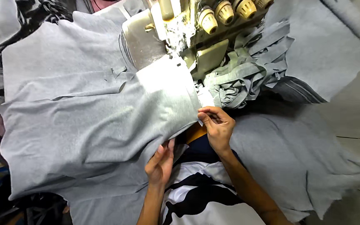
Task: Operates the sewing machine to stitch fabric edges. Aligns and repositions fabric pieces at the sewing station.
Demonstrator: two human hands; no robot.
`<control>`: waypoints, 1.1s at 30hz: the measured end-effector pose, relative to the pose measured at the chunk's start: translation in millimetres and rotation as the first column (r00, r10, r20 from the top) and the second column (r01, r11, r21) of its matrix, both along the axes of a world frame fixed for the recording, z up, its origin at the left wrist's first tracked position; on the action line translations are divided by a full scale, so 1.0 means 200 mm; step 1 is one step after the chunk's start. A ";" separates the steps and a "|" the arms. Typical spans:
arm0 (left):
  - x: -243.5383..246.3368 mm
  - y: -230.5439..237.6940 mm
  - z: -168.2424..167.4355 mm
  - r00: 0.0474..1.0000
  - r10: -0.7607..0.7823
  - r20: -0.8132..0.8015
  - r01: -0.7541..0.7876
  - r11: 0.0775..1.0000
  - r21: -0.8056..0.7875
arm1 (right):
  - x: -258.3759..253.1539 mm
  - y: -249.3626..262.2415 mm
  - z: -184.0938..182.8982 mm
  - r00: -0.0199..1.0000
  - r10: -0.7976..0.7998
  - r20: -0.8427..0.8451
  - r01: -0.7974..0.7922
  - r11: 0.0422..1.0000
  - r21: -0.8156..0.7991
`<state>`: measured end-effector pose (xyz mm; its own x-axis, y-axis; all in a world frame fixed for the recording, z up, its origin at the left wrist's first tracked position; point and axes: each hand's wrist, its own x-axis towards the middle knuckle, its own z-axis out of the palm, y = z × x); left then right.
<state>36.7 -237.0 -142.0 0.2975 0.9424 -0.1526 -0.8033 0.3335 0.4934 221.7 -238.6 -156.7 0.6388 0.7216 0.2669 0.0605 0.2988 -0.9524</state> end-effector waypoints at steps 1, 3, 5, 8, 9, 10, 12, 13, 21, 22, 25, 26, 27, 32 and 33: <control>0.00 0.02 0.01 1.000 -0.005 0.014 0.005 1.000 0.002 | 0.01 0.03 0.02 1.000 -0.003 0.009 0.003 1.000 -0.006; 0.00 0.07 0.04 0.998 -0.043 0.040 0.043 0.999 -0.008 | 0.02 0.11 0.05 0.999 0.007 0.032 -0.007 1.000 -0.010; -0.01 0.14 0.07 0.995 -0.103 0.020 0.103 0.995 -0.015 | 0.03 0.18 0.08 0.998 0.027 0.052 -0.027 1.000 -0.001; -0.04 0.27 0.11 0.920 -0.348 -0.181 0.366 0.928 0.075 | 0.04 0.27 0.13 0.994 0.038 0.098 -0.037 0.999 -0.011; -0.06 0.33 0.13 0.852 -0.453 -0.261 0.494 0.862 0.115 | 0.04 0.29 0.15 0.992 0.038 0.118 -0.037 0.999 -0.007; -0.07 0.38 0.14 0.769 -0.532 -0.354 0.611 0.774 0.165 | 0.04 0.30 0.16 0.990 0.030 0.137 -0.029 1.000 -0.005; -0.09 0.50 0.19 0.639 -0.563 -0.524 0.753 0.595 0.279 | 0.04 0.33 0.20 0.986 0.011 0.164 -0.006 1.000 -0.030; -0.09 0.55 0.22 0.634 -0.507 -0.584 0.759 0.551 0.346 | 0.03 0.34 0.22 0.986 -0.006 0.168 0.014 0.999 -0.048; 0.09 1.26 0.37 0.117 0.443 -0.889 0.479 0.759 0.441 | 0.02 0.43 0.27 0.968 -0.112 0.227 0.141 0.983 -0.115; 0.12 1.30 0.37 0.085 0.439 -0.895 0.483 0.767 0.422 | 0.02 0.42 0.27 0.970 -0.110 0.217 0.139 0.983 -0.122; 0.16 1.30 0.40 0.011 0.421 -0.907 0.473 0.797 0.376 | 0.02 0.40 0.26 0.978 -0.080 0.192 0.107 0.985 -0.134; 0.17 1.30 0.40 -0.012 0.413 -0.911 0.466 0.808 0.361 | 0.03 0.42 0.26 0.976 -0.086 0.199 0.113 0.985 -0.127; 0.16 1.31 0.41 -0.022 0.399 -0.917 0.464 0.816 0.344 | 0.04 0.44 0.26 0.976 -0.088 0.201 0.113 0.987 -0.116; 0.16 1.32 0.48 0.057 0.314 -0.948 0.500 0.813 0.300 | 0.04 0.43 0.27 0.982 -0.049 0.181 0.072 0.990 -0.121; 0.16 1.33 0.49 0.073 0.316 -0.946 0.514 0.801 0.307 | 0.04 0.41 0.26 0.986 -0.031 0.165 0.052 0.991 -0.123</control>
<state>68.8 29.0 -43.0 0.3754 0.9266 0.0237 0.5342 -0.2372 0.8114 230.2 -155.7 -104.2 0.6244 0.7301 0.2777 0.2267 0.1708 -0.9589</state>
